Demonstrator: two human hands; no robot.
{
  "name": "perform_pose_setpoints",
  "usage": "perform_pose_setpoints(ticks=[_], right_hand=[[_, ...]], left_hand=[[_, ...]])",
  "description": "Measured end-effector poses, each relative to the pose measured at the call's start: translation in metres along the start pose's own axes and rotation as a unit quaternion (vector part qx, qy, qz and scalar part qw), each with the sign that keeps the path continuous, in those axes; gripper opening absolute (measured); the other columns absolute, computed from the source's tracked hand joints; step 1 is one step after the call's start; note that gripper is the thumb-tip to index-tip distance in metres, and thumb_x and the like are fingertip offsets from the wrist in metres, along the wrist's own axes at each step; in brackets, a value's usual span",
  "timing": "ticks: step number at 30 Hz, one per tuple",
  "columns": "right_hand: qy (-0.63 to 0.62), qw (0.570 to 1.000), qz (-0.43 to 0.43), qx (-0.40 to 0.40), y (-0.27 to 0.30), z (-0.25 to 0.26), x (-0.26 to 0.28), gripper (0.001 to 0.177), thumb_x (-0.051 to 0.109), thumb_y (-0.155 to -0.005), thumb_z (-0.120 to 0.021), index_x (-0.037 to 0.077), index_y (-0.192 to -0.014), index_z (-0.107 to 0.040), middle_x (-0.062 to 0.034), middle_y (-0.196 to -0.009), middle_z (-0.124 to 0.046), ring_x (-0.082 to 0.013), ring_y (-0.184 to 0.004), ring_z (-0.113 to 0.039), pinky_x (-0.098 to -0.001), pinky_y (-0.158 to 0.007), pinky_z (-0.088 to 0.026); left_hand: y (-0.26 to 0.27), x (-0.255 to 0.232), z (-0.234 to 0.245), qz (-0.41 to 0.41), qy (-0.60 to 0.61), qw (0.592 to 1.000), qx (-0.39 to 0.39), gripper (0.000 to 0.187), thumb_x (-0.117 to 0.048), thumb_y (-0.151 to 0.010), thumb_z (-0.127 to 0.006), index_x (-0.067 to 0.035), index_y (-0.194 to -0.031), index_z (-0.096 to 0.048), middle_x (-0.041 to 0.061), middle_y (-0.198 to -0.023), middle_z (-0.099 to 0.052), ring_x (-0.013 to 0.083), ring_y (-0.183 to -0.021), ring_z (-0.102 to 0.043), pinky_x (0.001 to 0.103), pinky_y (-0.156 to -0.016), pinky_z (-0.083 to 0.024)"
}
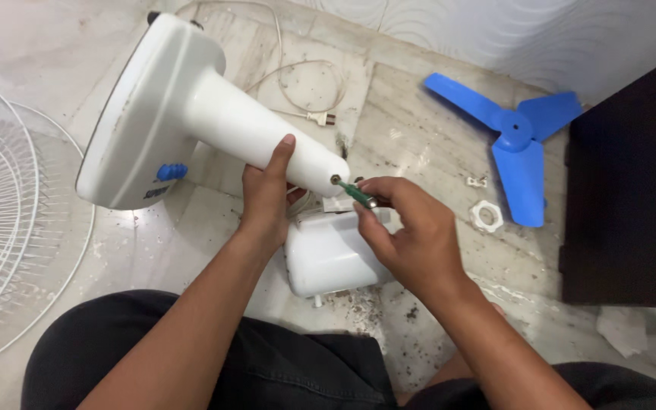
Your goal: The person assembles a white pedestal fan by attaching the motor housing to the stand using a screwdriver. They align the parts, insert a screw, and tighten it to secure the connection.
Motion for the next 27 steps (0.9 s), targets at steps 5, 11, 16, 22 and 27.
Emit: perform_pose_setpoints(ticks=[5,11,16,22,27], right_hand=[[0.008,1.000,-0.006,0.024,0.006,0.008,0.011,0.027,0.008,-0.083,-0.080,0.003,-0.107,-0.071,-0.0125,-0.099,-0.075,-0.0249,-0.090,-0.076,-0.0335,-0.080,-0.060],[-0.028,0.999,-0.021,0.011,0.013,0.030,0.026,0.026,0.007,-0.080,-0.079,0.002,-0.103,-0.071,-0.0134,-0.096,-0.073,-0.0268,-0.085,-0.075,-0.0346,-0.075,-0.059],[-0.043,0.998,-0.033,0.011,0.027,0.047,0.036,0.023,0.006,-0.082,-0.077,0.003,-0.103,-0.071,-0.0128,-0.096,-0.074,-0.0252,-0.085,-0.076,-0.0340,-0.075,-0.059],[-0.066,0.997,-0.038,-0.023,0.030,0.060,0.044,0.026,0.007,-0.086,-0.074,0.003,-0.111,-0.067,-0.0125,-0.099,-0.074,-0.0229,-0.081,-0.077,-0.0327,-0.073,-0.061],[-0.038,0.995,-0.081,-0.032,0.023,0.062,0.035,0.024,0.009,-0.087,-0.075,0.004,-0.109,-0.068,-0.0115,-0.097,-0.074,-0.0219,-0.077,-0.076,-0.0326,-0.070,-0.060]], left_hand=[[0.021,0.006,-0.002,0.008,0.008,0.999,0.052,0.044,-0.026,-0.092,-0.072,-0.011,-0.126,-0.050,0.007,-0.109,-0.065,0.0182,-0.095,-0.067,0.035,-0.080,-0.058],[0.054,0.014,-0.008,0.009,0.048,0.996,0.070,0.035,-0.017,-0.090,-0.070,-0.005,-0.120,-0.055,0.010,-0.111,-0.068,0.0194,-0.095,-0.072,0.035,-0.087,-0.059],[0.076,0.010,-0.012,0.002,0.035,0.998,0.059,0.033,-0.017,-0.092,-0.070,-0.006,-0.120,-0.057,0.008,-0.113,-0.069,0.0187,-0.098,-0.070,0.035,-0.088,-0.056],[0.093,0.002,-0.026,-0.040,-0.012,0.998,0.056,0.032,-0.015,-0.089,-0.071,-0.009,-0.117,-0.057,0.006,-0.109,-0.068,0.0175,-0.097,-0.067,0.036,-0.083,-0.056],[0.087,0.003,-0.024,-0.052,-0.030,0.997,0.056,0.027,-0.015,-0.091,-0.071,-0.008,-0.114,-0.060,0.004,-0.107,-0.069,0.0146,-0.095,-0.067,0.033,-0.080,-0.055]])
Point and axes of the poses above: each hand's wrist, its own y-axis away from the middle knuckle, its own z-axis out of the back of the hand, x = y × z, the point moved 4 cm from there along -y, towards the middle knuckle
